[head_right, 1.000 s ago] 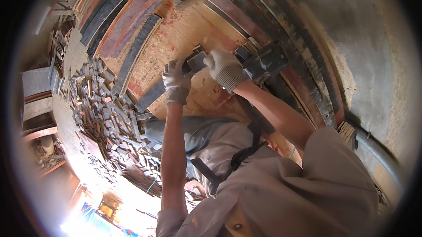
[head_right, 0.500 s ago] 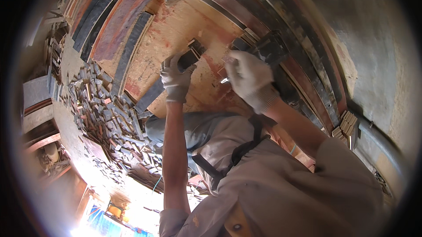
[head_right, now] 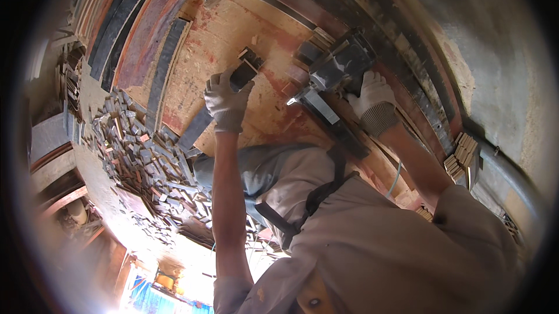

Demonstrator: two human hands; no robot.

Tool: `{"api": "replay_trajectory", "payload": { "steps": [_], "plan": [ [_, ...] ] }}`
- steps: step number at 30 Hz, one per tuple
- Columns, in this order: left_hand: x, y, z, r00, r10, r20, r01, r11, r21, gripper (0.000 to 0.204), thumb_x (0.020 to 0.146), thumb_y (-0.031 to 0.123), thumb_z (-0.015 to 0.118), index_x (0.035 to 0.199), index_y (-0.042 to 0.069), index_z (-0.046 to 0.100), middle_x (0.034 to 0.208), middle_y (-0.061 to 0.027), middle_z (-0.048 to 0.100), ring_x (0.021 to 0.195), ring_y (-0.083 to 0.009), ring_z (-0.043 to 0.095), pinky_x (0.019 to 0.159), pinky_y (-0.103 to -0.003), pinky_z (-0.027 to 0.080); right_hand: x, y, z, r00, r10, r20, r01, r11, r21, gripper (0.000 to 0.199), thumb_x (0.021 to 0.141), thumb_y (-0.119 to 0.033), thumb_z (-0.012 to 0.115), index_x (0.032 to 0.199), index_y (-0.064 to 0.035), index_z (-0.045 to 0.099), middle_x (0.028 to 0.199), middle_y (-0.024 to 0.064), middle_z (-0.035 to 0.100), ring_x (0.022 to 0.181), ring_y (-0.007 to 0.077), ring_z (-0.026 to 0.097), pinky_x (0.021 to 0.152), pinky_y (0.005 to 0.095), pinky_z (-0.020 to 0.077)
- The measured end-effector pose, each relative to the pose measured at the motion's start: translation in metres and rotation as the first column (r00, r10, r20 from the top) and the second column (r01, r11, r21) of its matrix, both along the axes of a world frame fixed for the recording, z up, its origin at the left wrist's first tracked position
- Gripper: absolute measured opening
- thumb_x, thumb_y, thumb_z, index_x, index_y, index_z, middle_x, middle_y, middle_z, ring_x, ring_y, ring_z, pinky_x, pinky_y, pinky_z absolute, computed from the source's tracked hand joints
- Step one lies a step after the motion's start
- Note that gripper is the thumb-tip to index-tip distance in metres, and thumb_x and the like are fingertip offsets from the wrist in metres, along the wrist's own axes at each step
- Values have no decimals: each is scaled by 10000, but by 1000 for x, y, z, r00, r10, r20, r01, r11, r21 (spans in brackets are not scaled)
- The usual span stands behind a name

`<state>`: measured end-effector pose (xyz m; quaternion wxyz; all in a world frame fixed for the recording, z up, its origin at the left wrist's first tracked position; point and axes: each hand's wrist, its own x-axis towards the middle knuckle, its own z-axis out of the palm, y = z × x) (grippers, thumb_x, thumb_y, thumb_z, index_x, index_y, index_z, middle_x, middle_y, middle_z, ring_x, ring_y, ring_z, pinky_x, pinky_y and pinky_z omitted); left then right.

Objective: The person uses a nail gun to secure wooden planks to a workbench, repeatedly positioning and fastening each piece. The person also gathers and stacks cut wood pieces on the floor.

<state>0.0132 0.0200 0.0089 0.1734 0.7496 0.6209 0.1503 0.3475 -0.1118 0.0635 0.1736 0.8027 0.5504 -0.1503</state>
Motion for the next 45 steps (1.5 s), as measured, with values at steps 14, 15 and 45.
{"api": "replay_trajectory", "payload": {
  "steps": [14,15,45],
  "plan": [
    [0,2,-2,1000,-19,24,19,999,-35,649,709,297,944,1303,144,730,1180,-154,716,1108,-393,663,994,-514,550,5,30,74,580,-410,-704,168,906,-389,263,791,-251,804,893,-18,737,823,124,747,697,181,708,697,358,554],
    [0,3,-2,1000,-21,20,21,999,-32,647,708,290,945,1300,142,731,1173,-154,718,1098,-393,665,990,-514,553,1,33,85,426,-458,-780,157,887,-435,260,802,-245,811,904,-18,738,794,103,737,669,162,687,684,344,547],
    [-10,3,-21,994,-7,110,4,1000,31,547,730,310,920,1197,117,710,1136,-123,695,1057,-379,663,910,-500,554,-98,56,39,306,-489,-817,17,861,-508,320,1067,-319,572,825,-125,651,621,-24,594,538,96,562,543,295,429]
  ]
}}
